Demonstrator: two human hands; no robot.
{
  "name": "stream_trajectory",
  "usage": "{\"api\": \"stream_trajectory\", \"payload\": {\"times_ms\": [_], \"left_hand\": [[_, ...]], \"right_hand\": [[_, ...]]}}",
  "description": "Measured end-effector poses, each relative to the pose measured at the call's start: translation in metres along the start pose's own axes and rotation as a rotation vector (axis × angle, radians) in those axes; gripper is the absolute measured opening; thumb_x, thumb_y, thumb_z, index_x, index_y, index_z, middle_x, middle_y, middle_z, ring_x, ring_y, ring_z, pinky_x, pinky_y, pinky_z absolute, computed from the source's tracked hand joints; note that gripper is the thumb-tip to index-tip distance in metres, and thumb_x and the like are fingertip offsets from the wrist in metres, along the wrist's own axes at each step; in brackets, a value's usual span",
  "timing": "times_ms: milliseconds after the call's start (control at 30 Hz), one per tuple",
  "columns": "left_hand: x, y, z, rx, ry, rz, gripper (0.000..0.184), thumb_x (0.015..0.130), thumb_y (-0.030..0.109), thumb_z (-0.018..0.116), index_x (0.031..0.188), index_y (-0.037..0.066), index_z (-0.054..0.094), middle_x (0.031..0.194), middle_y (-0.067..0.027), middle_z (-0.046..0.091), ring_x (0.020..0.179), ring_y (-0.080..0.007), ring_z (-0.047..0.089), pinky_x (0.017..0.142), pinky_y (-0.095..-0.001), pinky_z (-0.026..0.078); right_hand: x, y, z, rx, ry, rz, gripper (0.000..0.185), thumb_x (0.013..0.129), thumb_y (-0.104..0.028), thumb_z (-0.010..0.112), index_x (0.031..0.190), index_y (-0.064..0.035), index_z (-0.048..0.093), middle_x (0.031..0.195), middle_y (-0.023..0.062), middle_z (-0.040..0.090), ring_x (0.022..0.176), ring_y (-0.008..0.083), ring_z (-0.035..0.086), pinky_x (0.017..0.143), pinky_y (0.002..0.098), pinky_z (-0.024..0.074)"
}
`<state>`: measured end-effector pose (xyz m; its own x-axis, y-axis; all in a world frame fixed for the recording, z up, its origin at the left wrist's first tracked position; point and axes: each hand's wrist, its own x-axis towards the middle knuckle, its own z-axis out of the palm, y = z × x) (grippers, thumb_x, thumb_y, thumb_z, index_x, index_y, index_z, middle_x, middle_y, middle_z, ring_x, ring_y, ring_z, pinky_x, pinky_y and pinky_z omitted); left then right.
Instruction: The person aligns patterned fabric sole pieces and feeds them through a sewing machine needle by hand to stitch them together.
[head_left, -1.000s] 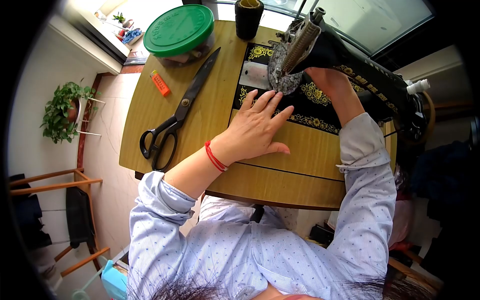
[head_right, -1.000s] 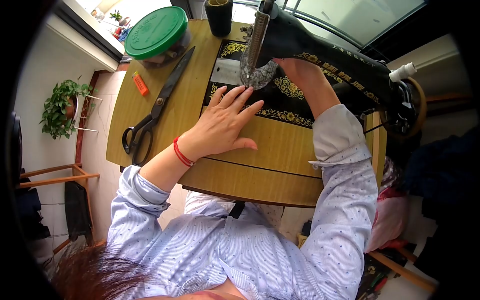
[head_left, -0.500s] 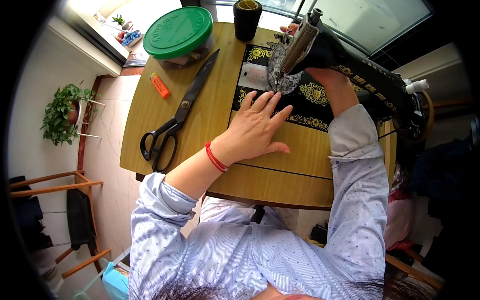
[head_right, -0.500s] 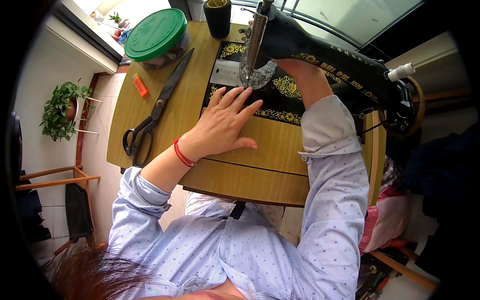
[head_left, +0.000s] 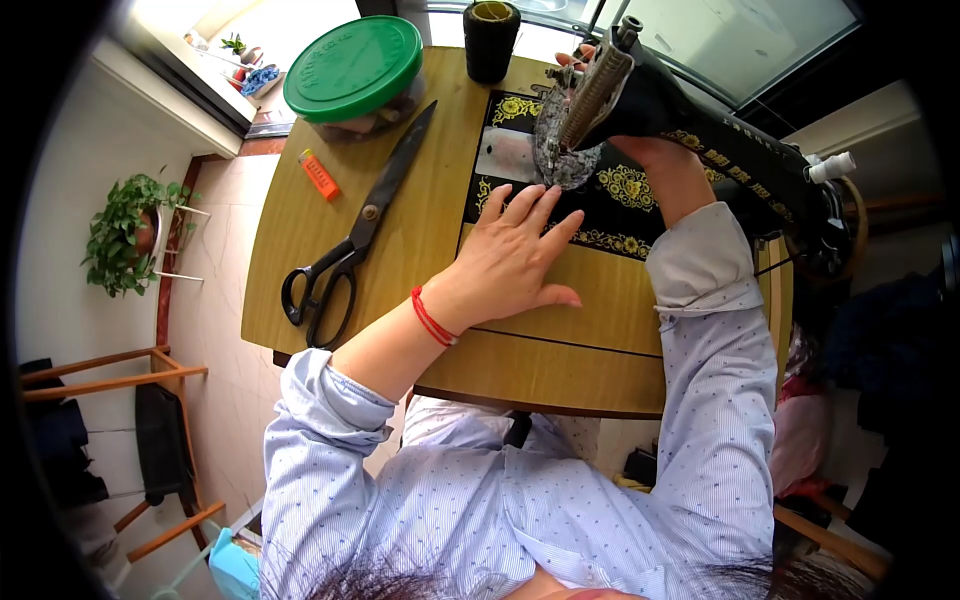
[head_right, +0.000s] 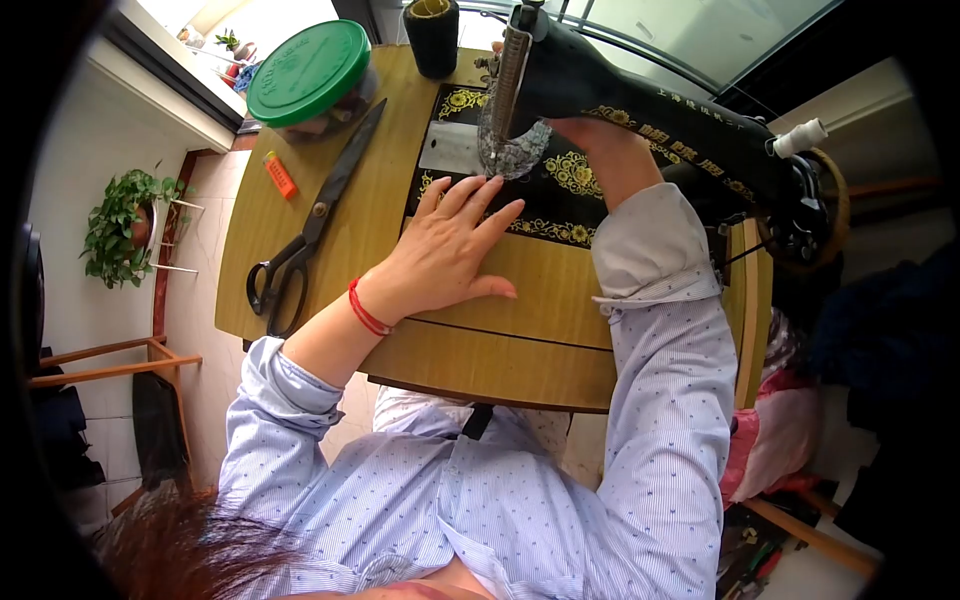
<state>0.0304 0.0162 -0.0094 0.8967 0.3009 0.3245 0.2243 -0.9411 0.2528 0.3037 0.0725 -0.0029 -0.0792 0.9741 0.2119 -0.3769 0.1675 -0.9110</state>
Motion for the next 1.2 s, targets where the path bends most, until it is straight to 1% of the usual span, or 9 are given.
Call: {"api": "stream_trajectory", "payload": {"times_ms": [100, 167, 333, 667, 767, 833, 1000, 1100, 1200], "left_hand": [[-0.001, -0.001, 0.001, 0.012, 0.003, -0.003, 0.084, 0.079, 0.065, 0.058, 0.138, 0.008, 0.046, 0.142, -0.0208, 0.043, 0.132, -0.0359, 0.036, 0.111, -0.0494, 0.022], [0.000, -0.001, 0.000, -0.010, 0.004, -0.004, 0.084, 0.079, 0.065, 0.059, 0.139, 0.008, 0.045, 0.142, -0.0208, 0.043, 0.132, -0.0359, 0.036, 0.111, -0.0497, 0.022], [0.000, -0.001, 0.000, -0.006, 0.001, -0.010, 0.084, 0.078, 0.064, 0.059, 0.139, 0.008, 0.045, 0.142, -0.0207, 0.043, 0.132, -0.0357, 0.036, 0.111, -0.0497, 0.022], [0.000, 0.000, 0.001, -0.008, 0.012, -0.015, 0.083, 0.080, 0.066, 0.056, 0.138, 0.007, 0.046, 0.140, -0.0203, 0.044, 0.132, -0.0357, 0.036, 0.111, -0.0501, 0.021], [0.001, 0.000, 0.002, 0.001, 0.039, -0.019, 0.082, 0.080, 0.064, 0.058, 0.137, 0.006, 0.047, 0.138, -0.0199, 0.046, 0.131, -0.0357, 0.037, 0.111, -0.0503, 0.022], [0.001, -0.002, 0.000, 0.011, 0.060, -0.031, 0.079, 0.079, 0.060, 0.061, 0.135, 0.005, 0.048, 0.136, -0.0188, 0.047, 0.130, -0.0354, 0.038, 0.110, -0.0500, 0.022], [0.003, -0.001, -0.003, 0.031, 0.179, -0.116, 0.068, 0.076, 0.046, 0.072, 0.127, 0.005, 0.054, 0.128, -0.0146, 0.052, 0.127, -0.0339, 0.041, 0.106, -0.0481, 0.028], [0.005, 0.000, -0.006, 0.041, 0.265, -0.157, 0.060, 0.074, 0.039, 0.075, 0.120, 0.005, 0.057, 0.123, -0.0117, 0.055, 0.124, -0.0319, 0.044, 0.103, -0.0464, 0.032], [0.004, -0.002, -0.006, 0.044, 0.285, -0.150, 0.053, 0.074, 0.036, 0.075, 0.115, 0.006, 0.059, 0.119, -0.0102, 0.057, 0.121, -0.0303, 0.047, 0.100, -0.0450, 0.035]], "right_hand": [[0.005, -0.011, 0.018, 0.065, -0.027, -0.018, 0.049, 0.099, -0.027, 0.051, 0.141, -0.0057, 0.040, 0.141, 0.0152, 0.048, 0.122, 0.0224, 0.054, 0.099, 0.0345, 0.0484], [0.008, -0.013, 0.028, 0.386, -0.123, -0.088, 0.042, 0.099, -0.016, 0.046, 0.138, 0.0010, 0.043, 0.133, 0.0152, 0.056, 0.116, 0.0225, 0.058, 0.098, 0.0365, 0.0487], [0.021, -0.012, 0.014, 0.301, -0.165, -0.129, 0.043, 0.098, -0.018, 0.047, 0.137, 0.0005, 0.046, 0.128, 0.0125, 0.059, 0.111, 0.0203, 0.059, 0.093, 0.0340, 0.0498], [0.008, -0.011, 0.009, 0.101, -0.044, -0.063, 0.044, 0.094, -0.013, 0.049, 0.137, -0.0034, 0.047, 0.114, 0.0095, 0.060, 0.098, 0.0180, 0.058, 0.085, 0.0325, 0.0492], [0.002, -0.015, 0.008, -0.082, 0.012, -0.044, 0.045, 0.093, -0.011, 0.049, 0.138, -0.0046, 0.047, 0.110, 0.0087, 0.060, 0.094, 0.0172, 0.058, 0.083, 0.0321, 0.0491], [-0.005, -0.021, 0.007, -0.362, 0.068, -0.036, 0.046, 0.092, -0.010, 0.050, 0.138, -0.0053, 0.047, 0.107, 0.0081, 0.060, 0.092, 0.0168, 0.058, 0.082, 0.0318, 0.0489], [-0.032, -0.040, 0.012, -1.592, 0.115, 0.098, 0.048, 0.090, -0.007, 0.051, 0.138, -0.0073, 0.047, 0.100, 0.0066, 0.061, 0.085, 0.0156, 0.058, 0.078, 0.0310, 0.0487], [-0.047, -0.046, 0.020, -1.824, 0.046, 0.340, 0.049, 0.089, -0.006, 0.051, 0.138, -0.0085, 0.048, 0.096, 0.0057, 0.061, 0.081, 0.0149, 0.058, 0.076, 0.0306, 0.0485], [-0.061, -0.052, 0.037, -1.665, 0.010, 0.547, 0.051, 0.088, -0.004, 0.052, 0.138, -0.0096, 0.048, 0.091, 0.0049, 0.061, 0.078, 0.0141, 0.058, 0.073, 0.0301, 0.0483]]}}
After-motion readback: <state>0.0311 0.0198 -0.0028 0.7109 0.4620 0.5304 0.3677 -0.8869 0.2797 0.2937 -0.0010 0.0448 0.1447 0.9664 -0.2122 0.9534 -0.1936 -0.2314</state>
